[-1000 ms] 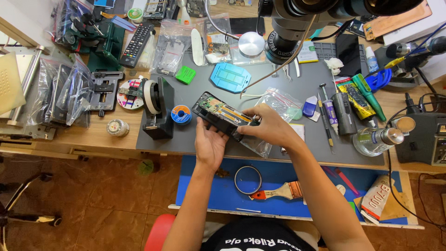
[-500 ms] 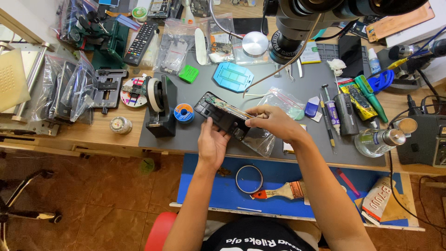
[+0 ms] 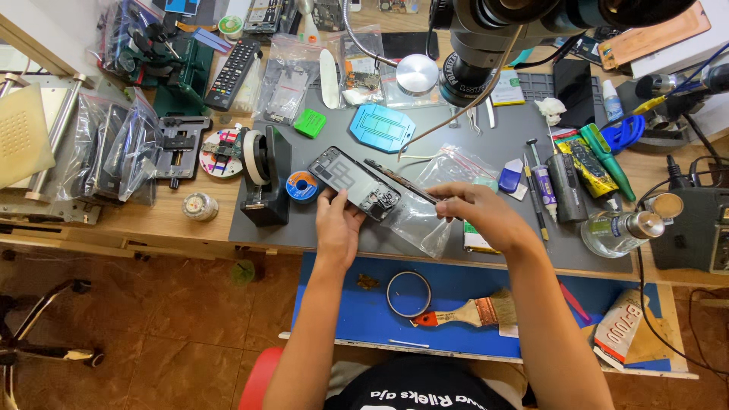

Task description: The person handles a small circuit board with a red LED, connecting it to a power source. They then unpack a larger circuit board from a plastic bag and place it on the workbench.

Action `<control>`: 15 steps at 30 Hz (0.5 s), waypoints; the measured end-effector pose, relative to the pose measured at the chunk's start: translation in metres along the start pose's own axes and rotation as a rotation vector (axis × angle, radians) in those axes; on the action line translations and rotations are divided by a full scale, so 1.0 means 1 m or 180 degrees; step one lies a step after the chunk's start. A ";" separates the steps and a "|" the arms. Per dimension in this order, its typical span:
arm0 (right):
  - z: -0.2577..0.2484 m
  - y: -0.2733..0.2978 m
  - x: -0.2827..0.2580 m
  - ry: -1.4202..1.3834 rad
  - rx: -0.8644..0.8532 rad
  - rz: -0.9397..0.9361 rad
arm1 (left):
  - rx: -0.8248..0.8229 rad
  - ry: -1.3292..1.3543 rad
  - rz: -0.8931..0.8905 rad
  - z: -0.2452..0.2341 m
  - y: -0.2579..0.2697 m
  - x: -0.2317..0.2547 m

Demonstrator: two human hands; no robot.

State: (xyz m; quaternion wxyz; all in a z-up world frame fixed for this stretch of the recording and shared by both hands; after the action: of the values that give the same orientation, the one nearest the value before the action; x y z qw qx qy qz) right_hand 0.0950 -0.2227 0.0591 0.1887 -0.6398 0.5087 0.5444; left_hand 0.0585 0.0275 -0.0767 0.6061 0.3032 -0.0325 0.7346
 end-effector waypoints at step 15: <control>-0.001 0.033 0.024 -0.0019 0.0353 0.0257 | 0.0078 -0.0578 0.0085 0.013 -0.024 -0.006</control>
State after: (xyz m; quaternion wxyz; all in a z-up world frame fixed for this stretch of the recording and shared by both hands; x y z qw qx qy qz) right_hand 0.0648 -0.2474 0.0483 0.2031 -0.6057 0.5629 0.5244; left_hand 0.0862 0.0230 -0.0769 0.5871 0.3754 -0.0824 0.7125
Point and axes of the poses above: each hand's wrist, its own y-axis away from the middle knuckle, its own z-axis out of the palm, x = y × z, the point moved 2 cm from there along -y, towards the middle knuckle, and after that the axes turned 15 degrees about y, right-handed, at the moved point
